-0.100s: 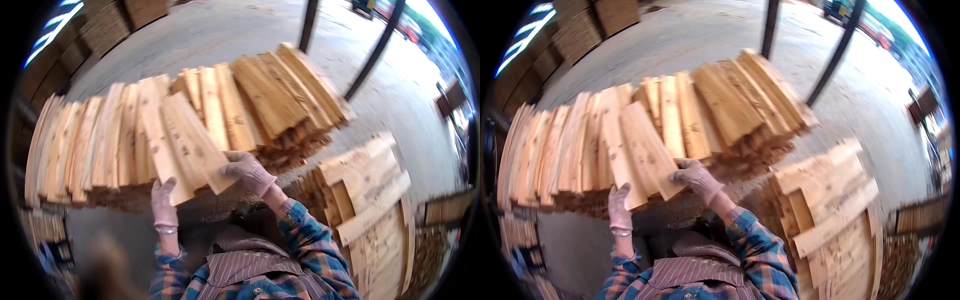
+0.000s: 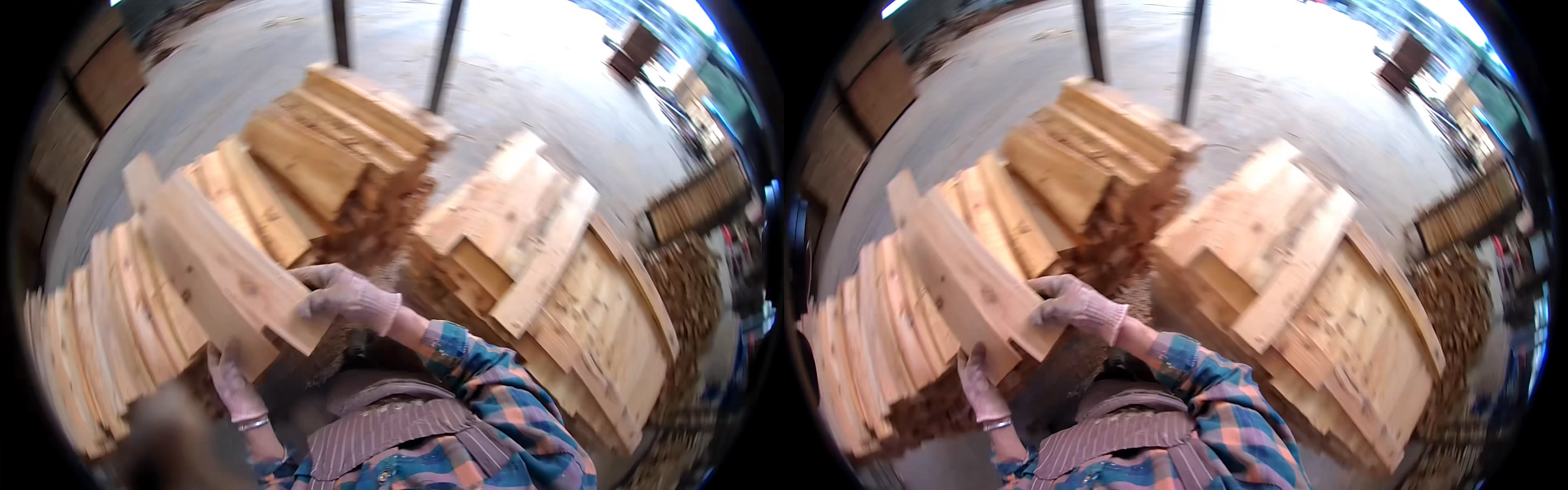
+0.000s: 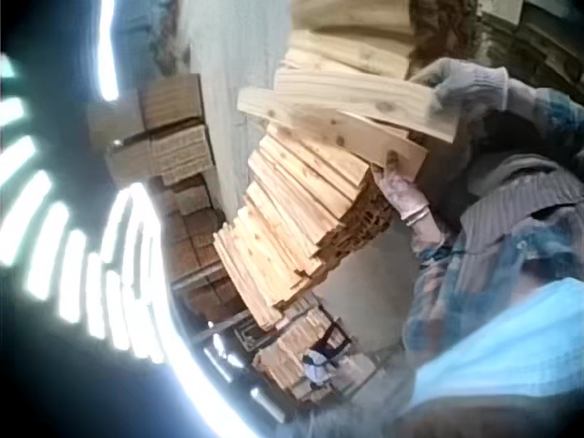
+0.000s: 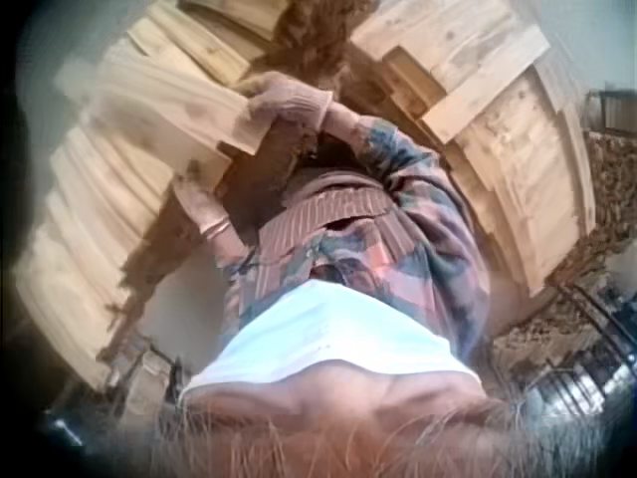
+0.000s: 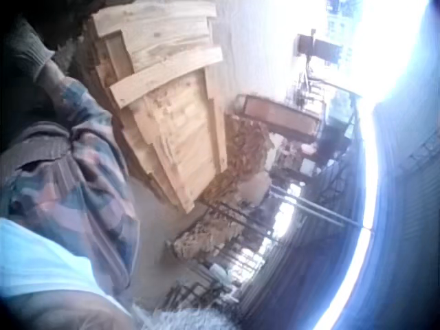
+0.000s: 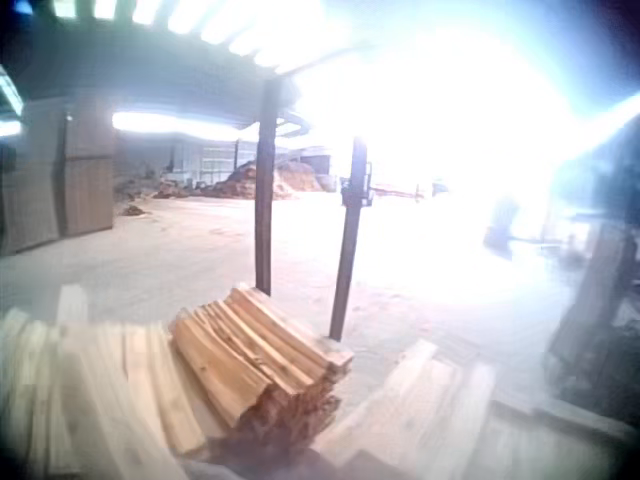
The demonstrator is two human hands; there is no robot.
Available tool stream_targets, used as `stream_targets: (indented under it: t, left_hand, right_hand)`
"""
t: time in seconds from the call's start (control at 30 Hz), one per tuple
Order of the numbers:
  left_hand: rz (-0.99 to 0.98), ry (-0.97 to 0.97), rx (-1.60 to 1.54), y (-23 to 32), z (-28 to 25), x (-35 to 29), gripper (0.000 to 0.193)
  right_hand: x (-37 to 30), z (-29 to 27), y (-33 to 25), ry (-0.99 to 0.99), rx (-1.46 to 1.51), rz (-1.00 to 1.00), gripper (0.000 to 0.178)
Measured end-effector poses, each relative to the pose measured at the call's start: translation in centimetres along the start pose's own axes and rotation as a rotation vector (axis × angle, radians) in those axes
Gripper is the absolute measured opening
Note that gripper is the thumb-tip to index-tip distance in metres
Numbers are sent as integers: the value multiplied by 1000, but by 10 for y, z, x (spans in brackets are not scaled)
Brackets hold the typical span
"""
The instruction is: The person stacks wooden planks onto a pallet in a lumber yard. They pick up planks from a nearby pile, arrange them side-by-side on the pallet, and adjust the alignment to create a neat stack.
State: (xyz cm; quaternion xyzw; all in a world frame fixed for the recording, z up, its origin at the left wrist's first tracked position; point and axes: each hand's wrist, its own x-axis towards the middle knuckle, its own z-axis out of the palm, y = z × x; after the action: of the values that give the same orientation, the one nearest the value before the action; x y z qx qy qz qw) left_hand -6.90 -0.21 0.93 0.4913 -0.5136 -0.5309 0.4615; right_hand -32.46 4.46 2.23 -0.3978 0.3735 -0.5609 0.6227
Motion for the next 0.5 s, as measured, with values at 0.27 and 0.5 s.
stream_targets:
  t: [0.27,0.5]
  left_hand:
    - [-196,-1109,-176,11,201,-107,31]
    - [-424,-1424,-29,-3,314,-192,32]
  right_hand:
    - [-283,-7,-30,861,-24,-409,72]
    - [-432,-9,-6,1624,-348,-137,63]
